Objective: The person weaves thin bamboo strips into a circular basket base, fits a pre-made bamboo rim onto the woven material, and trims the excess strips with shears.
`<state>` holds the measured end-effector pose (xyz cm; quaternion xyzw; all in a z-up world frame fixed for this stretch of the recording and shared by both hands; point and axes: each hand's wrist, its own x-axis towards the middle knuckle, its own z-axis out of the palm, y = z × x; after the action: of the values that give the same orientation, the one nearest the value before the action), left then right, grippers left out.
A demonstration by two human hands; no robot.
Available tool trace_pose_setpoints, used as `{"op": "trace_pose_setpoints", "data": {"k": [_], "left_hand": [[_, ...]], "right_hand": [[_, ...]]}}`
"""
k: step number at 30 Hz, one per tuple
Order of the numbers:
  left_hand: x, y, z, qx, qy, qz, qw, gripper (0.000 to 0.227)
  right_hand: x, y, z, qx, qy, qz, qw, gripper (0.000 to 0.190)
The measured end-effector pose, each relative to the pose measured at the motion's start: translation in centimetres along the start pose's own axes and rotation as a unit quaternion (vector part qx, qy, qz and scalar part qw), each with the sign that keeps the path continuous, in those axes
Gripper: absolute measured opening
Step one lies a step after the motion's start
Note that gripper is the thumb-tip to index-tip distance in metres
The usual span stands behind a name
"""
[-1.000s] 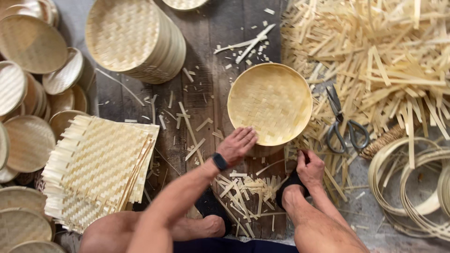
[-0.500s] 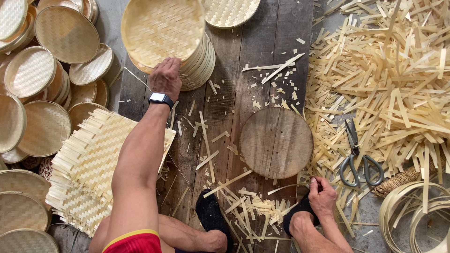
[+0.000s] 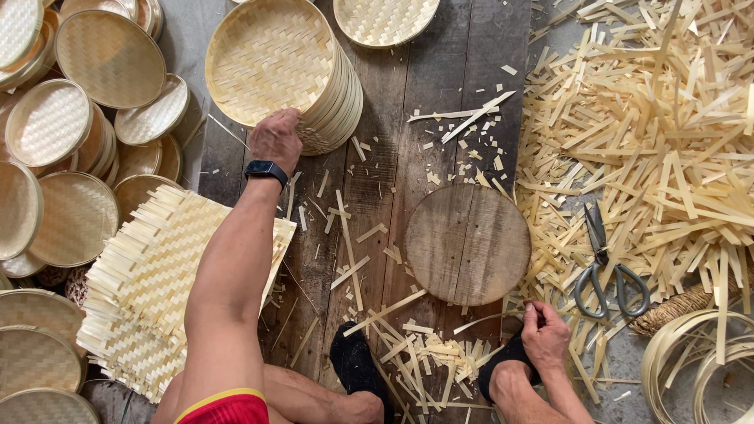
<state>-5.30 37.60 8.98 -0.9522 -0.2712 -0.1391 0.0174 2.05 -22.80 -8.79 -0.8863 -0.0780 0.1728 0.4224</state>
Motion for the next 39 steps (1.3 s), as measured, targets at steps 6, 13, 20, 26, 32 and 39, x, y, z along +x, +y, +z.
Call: {"op": "trace_pose_setpoints", "data": {"k": [6, 13, 20, 26, 32, 39], "left_hand": [[0.1, 0.5, -1.1, -0.036, -0.003, -0.004, 0.999, 0.023], [-0.1, -0.8, 0.2, -0.104, 0.016, -0.026, 0.994, 0.025], [-0.9, -3.5, 2.2, 0.046, 0.002, 0.058, 0.997, 0.053], [-12.3, -6.0, -3.7, 0.108, -0.286, -0.023, 0.952, 0.090], [-27.4, -8.9, -6.3, 0.117, -0.483, -0.317, 0.808, 0.114], [-34.2, -11.7, -4.6, 0.014, -0.338, -0.345, 0.875, 0.079]], "right_hand": [[-0.1, 0.2, -0.1, -0.001, 0.001, 0.000, 1.000, 0.020], [0.0, 0.6, 0.1, 0.016, 0.000, 0.005, 1.000, 0.020], [0.0, 0.5, 0.0, 0.020, 0.003, 0.003, 1.000, 0.019], [0.1, 1.4, 0.2, 0.018, 0.010, -0.007, 1.000, 0.019], [0.5, 2.0, 0.4, 0.011, 0.003, -0.009, 1.000, 0.019], [1.2, 3.9, 0.9, 0.050, -0.016, -0.012, 0.999, 0.019]]}}
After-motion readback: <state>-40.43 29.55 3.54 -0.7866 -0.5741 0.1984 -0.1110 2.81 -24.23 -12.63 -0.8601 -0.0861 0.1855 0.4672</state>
